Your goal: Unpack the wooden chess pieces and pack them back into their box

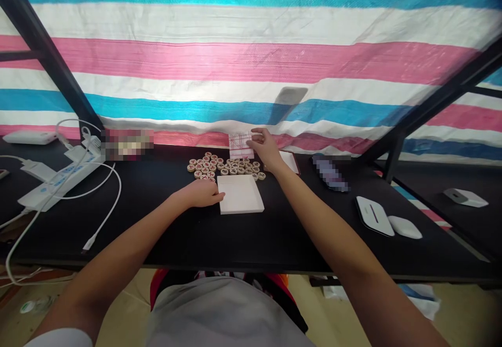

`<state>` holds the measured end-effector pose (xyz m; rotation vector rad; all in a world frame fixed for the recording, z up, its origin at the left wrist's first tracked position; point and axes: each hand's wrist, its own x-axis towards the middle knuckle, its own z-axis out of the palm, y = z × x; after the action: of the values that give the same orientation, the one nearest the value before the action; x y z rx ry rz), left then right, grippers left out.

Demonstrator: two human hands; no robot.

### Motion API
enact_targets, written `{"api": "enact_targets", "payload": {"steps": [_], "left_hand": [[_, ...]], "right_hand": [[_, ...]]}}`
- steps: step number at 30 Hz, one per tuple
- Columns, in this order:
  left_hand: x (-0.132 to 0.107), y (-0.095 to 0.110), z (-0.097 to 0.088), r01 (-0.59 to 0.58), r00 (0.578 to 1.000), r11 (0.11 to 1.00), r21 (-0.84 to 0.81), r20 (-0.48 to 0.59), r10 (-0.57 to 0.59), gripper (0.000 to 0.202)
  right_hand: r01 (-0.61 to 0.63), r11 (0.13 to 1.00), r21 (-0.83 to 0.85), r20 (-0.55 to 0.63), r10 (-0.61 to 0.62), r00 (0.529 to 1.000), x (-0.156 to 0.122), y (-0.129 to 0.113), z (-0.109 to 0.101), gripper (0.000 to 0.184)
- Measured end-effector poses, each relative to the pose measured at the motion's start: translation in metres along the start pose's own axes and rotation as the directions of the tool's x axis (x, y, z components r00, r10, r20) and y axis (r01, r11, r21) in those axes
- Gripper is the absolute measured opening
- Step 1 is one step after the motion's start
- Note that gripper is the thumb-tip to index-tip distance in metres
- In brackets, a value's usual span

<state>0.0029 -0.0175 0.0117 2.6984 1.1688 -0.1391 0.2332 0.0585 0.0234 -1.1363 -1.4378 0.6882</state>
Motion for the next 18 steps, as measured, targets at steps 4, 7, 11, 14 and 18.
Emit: {"api": "enact_targets", "payload": {"steps": [4, 7, 11, 14, 18], "left_hand": [[0.0, -0.001, -0.003, 0.004, 1.0, 0.99, -0.141, 0.003, -0.004, 0.054], [-0.001, -0.005, -0.014, 0.057, 0.998, 0.94, -0.337, 0.054, -0.041, 0.059], [-0.005, -0.016, -0.031, 0.15, 0.988, 0.853, -0.5, 0.045, -0.147, 0.055], [-0.007, -0.017, -0.033, 0.114, 0.983, 0.8, -0.589, -0.048, -0.176, 0.048], [-0.006, -0.002, -0.02, 0.001, 0.963, 0.781, -0.625, -0.21, -0.169, 0.039]], "right_hand": [[-0.242, 0.942, 0.232, 0.188, 0.201, 0.961, -0.046, -0.011, -0.001, 0.048], [-0.364, 0.892, 0.267, 0.302, 0.281, 0.911, -0.072, -0.021, 0.003, 0.045], [-0.397, 0.869, 0.296, 0.391, 0.269, 0.88, -0.086, -0.035, 0.005, 0.037], [-0.398, 0.877, 0.27, 0.432, 0.259, 0.864, -0.09, -0.034, 0.002, 0.027], [-0.316, 0.938, 0.139, 0.372, 0.247, 0.895, -0.096, -0.025, -0.001, 0.015]]}}
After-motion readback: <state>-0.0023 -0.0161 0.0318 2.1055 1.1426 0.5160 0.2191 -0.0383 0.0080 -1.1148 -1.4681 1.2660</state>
